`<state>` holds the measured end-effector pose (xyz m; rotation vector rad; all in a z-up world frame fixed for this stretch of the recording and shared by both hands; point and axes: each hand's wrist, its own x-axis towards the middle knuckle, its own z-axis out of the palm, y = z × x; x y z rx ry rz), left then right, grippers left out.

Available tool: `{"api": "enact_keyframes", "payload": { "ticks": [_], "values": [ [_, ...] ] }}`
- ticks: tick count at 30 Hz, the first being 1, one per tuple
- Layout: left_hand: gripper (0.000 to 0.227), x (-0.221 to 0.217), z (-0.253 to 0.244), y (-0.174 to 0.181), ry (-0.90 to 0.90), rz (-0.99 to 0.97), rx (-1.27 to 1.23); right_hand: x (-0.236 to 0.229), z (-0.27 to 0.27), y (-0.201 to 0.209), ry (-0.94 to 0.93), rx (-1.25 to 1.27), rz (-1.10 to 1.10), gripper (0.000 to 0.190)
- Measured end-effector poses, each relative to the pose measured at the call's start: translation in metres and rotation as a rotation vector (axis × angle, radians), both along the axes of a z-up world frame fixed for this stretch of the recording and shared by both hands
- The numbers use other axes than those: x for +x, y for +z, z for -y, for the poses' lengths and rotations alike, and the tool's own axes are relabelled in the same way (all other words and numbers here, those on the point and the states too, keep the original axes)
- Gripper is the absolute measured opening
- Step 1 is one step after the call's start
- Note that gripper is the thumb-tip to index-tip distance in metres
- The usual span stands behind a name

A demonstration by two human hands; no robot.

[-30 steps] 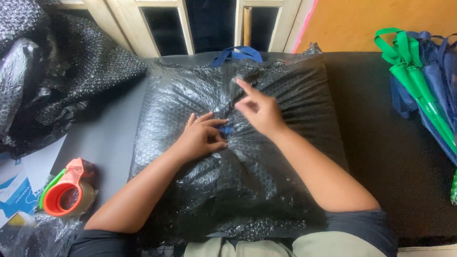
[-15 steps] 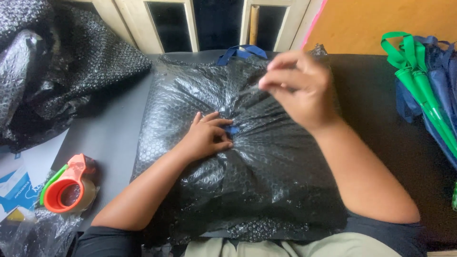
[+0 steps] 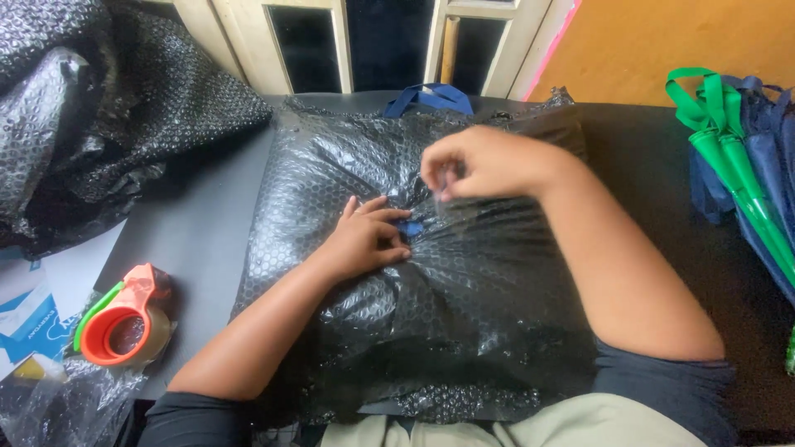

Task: The person prepares a sheet of black bubble wrap on a table, places a blue pillow on it, folds the wrap to cover the pillow, and then uses a tape dispenser to secure the packaging with multiple strips of tape.

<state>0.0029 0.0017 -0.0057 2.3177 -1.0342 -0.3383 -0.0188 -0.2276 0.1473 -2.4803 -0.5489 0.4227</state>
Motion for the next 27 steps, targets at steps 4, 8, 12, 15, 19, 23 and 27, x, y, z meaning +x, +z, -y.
{"api": "enact_keyframes", "payload": {
  "ticks": [4,8,12,15,19,23,27],
  "values": [
    [0.020,0.003,0.000,-0.004,0.008,0.004,-0.005,0.025,-0.007,-0.043,0.129,-0.009,-0.001,0.019],
    [0.022,0.000,-0.002,0.000,-0.006,0.009,-0.011,0.046,-0.010,-0.096,0.219,0.055,0.061,0.024],
    [0.024,0.002,-0.002,-0.006,-0.005,0.012,0.006,0.045,-0.013,-0.125,0.188,0.121,0.073,0.023],
    [0.023,0.000,-0.002,-0.008,-0.005,0.037,-0.015,0.037,-0.017,-0.131,0.131,0.162,0.080,0.022],
    [0.024,-0.001,-0.002,-0.011,-0.002,0.074,-0.016,0.024,-0.018,-0.130,0.091,0.203,0.100,0.036],
    [0.024,-0.002,-0.001,-0.011,-0.005,0.086,-0.013,0.019,-0.014,-0.135,0.094,0.198,0.190,0.050],
    [0.022,0.000,-0.002,-0.024,-0.014,0.118,-0.034,0.021,-0.014,-0.144,0.126,0.184,0.246,0.050]
  ]
}}
